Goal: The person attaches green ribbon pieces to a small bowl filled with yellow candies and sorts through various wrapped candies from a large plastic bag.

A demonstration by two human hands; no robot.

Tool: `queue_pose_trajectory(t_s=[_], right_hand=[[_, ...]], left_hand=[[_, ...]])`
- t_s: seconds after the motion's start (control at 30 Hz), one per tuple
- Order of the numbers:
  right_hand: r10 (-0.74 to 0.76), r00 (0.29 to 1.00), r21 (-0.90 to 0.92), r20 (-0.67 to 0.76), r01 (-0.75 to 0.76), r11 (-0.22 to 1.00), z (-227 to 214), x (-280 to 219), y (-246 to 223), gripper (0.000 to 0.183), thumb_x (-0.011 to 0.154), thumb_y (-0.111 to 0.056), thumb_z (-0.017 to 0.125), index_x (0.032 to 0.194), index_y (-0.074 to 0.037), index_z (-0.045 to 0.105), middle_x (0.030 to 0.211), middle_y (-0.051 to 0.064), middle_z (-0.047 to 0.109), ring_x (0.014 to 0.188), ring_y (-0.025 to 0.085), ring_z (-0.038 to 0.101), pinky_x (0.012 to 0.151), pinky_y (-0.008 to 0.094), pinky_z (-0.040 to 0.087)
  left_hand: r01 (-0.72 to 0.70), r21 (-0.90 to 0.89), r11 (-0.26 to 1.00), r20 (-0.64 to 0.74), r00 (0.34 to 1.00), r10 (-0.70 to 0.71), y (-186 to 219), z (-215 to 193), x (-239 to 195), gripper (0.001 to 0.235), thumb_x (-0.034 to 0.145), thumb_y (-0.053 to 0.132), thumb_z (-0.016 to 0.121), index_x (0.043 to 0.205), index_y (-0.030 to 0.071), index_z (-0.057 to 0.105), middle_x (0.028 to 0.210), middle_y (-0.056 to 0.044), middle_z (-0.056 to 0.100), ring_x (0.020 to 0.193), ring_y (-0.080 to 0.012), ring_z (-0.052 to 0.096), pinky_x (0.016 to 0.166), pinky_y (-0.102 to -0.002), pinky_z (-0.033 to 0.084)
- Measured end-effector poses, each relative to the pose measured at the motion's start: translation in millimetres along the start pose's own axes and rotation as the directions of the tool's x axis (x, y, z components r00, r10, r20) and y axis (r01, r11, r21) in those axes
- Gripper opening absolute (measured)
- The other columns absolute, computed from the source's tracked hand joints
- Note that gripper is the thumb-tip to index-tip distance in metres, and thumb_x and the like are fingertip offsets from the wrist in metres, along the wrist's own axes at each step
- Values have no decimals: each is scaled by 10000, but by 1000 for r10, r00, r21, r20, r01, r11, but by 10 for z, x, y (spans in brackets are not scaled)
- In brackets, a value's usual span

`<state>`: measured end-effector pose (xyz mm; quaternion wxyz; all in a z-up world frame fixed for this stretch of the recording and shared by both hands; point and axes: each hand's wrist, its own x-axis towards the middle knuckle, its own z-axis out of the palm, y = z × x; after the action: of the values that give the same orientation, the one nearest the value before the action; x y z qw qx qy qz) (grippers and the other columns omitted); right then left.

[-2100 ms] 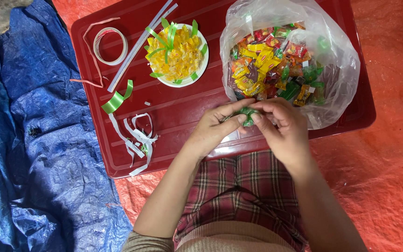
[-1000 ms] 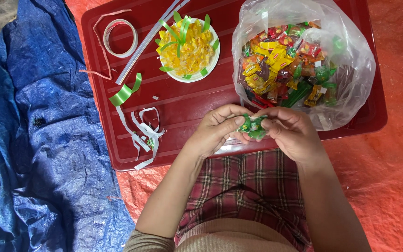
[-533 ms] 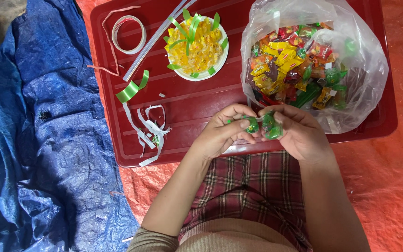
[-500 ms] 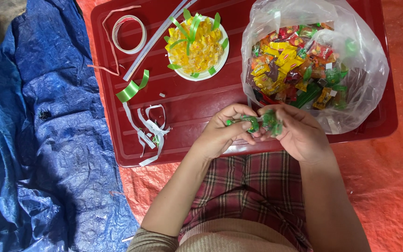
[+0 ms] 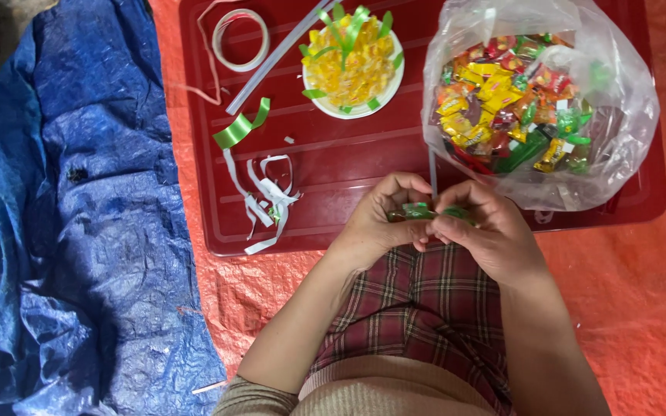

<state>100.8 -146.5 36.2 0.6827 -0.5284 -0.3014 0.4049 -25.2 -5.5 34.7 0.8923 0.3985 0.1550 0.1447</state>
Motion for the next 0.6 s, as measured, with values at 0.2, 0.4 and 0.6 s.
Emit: queue_pose_trajectory(t_s=[0.2, 0.4, 0.6], right_hand=[[79, 997, 298, 16, -80, 951, 115, -52, 82, 122, 970, -28, 664, 1058, 50, 629, 812, 105, 569, 714, 152, 551, 666, 342, 522], [117, 993, 477, 13, -109, 872, 189, -59, 169, 138, 977, -52, 653, 1068, 48, 627, 863, 159, 616, 710, 189, 602, 640, 326, 523], [98, 990, 581, -102, -20, 814, -145, -70, 163, 166, 1048, -145, 594, 1165, -45, 655, 917, 88, 554, 824, 184, 586, 686, 304, 495]], left_hand=[[49, -238, 970, 15, 999, -47, 50, 17, -171, 334, 825, -114, 776, 1130, -82, 642, 822, -200, 689, 645, -233, 752, 577, -323, 681], [33, -450, 892, 33, 999, -20, -281, -292, -210, 262, 875, -118, 718, 1115, -65, 626, 925, -245, 681, 707, -300, 769, 631, -392, 689], [-106, -502, 858, -43, 994, 98, -76, -513, -139, 213, 939, -47, 647, 1141, 18, 627, 1109, -217, 615, 921, -317, 744, 834, -429, 666]])
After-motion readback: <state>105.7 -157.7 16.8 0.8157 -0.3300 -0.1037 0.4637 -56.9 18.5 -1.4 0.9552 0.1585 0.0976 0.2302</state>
